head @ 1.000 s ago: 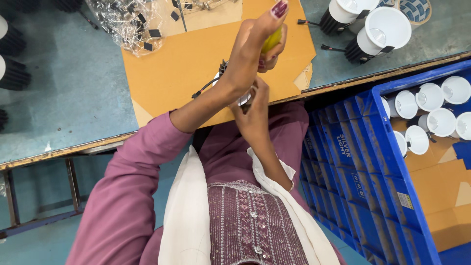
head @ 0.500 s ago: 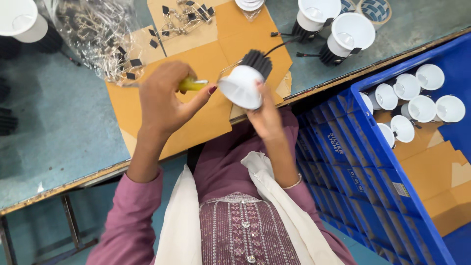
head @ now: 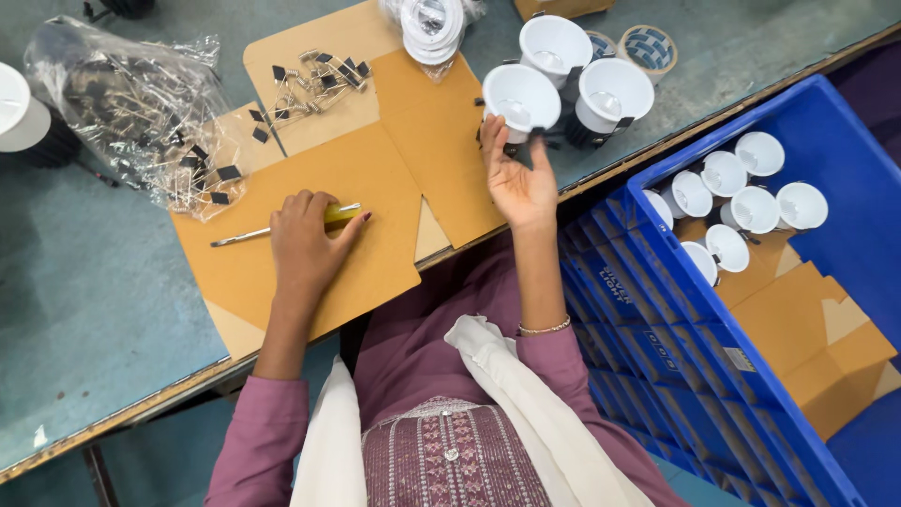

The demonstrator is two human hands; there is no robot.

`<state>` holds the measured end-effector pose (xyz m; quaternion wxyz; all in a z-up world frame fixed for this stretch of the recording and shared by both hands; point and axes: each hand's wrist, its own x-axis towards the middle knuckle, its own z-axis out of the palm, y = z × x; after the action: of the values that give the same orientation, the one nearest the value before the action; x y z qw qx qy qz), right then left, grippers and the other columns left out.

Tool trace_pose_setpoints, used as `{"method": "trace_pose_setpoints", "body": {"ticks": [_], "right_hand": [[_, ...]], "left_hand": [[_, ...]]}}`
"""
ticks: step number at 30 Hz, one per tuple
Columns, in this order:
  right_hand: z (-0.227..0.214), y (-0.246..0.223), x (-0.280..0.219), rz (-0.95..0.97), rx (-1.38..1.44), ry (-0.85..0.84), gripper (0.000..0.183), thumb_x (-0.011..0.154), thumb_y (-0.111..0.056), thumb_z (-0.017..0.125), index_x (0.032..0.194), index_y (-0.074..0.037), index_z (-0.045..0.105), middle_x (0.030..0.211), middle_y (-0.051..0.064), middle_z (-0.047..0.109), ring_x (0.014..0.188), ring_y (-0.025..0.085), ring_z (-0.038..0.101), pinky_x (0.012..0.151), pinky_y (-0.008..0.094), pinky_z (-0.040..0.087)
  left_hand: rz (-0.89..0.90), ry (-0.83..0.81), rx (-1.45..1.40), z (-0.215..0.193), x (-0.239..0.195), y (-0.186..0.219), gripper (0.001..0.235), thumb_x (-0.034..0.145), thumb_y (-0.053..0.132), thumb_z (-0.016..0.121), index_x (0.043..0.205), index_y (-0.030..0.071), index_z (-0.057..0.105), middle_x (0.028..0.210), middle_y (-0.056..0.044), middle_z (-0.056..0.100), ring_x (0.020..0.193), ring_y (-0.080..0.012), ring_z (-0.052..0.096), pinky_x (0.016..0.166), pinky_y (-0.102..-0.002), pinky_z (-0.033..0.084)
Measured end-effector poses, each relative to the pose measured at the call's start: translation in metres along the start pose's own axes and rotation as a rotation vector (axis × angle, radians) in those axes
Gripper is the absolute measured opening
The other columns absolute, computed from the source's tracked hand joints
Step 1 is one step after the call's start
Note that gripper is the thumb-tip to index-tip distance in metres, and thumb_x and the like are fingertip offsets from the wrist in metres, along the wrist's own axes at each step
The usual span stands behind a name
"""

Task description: The person assembles small electronic components by inserting wires into white plastic housings and securing them with a yellow-handled screwdriver. They repeatedly pick up components, align wires, tighten screws, and place finished units into a blue crate.

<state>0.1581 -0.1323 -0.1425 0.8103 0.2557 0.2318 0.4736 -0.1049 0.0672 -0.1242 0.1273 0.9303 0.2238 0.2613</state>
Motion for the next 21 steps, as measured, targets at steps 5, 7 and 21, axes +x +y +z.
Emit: {"method": "trace_pose_setpoints", "body": {"ticks": [5, 7, 21], "right_hand": [[-0.012, -0.014, -0.008, -0.189, -0.594, 0.107, 0.057, 0.104, -0.038, 0.054, 0.132, 0.011, 0.047, 0.117, 0.022, 0.066, 0.101, 0.028, 0.068, 0.086, 0.036, 0.060], [-0.013, -0.011, -0.020, -0.391, -1.103, 0.162, 0.055, 0.105, -0.041, 0.055, 0.124, 0.011, 0.053, 0.099, 0.017, 0.070, 0.083, 0.022, 0.070, 0.071, 0.032, 0.059], [0.105, -0.008, 0.002, -0.826, -2.732, 0.296, 0.020, 0.092, -0.012, 0.071, 0.094, 0.006, 0.061, 0.067, 0.010, 0.068, 0.052, 0.015, 0.070, 0.043, 0.029, 0.053]], "left_hand": [[0.011, 0.016, -0.009, -0.002, -0.001, 0.001, 0.043, 0.088, 0.045, 0.082, 0.098, 0.006, 0.067, 0.094, -0.009, 0.062, 0.095, -0.0291, 0.058, 0.083, -0.043, 0.040], [0.009, 0.016, -0.013, -0.002, 0.000, 0.002, 0.043, 0.088, 0.045, 0.082, 0.099, 0.006, 0.068, 0.094, -0.009, 0.062, 0.095, -0.0290, 0.058, 0.083, -0.043, 0.040], [-0.020, -0.013, -0.034, -0.004, 0.001, 0.001, 0.044, 0.088, 0.047, 0.081, 0.099, 0.006, 0.069, 0.094, -0.010, 0.065, 0.095, -0.0289, 0.060, 0.084, -0.043, 0.041]]}}
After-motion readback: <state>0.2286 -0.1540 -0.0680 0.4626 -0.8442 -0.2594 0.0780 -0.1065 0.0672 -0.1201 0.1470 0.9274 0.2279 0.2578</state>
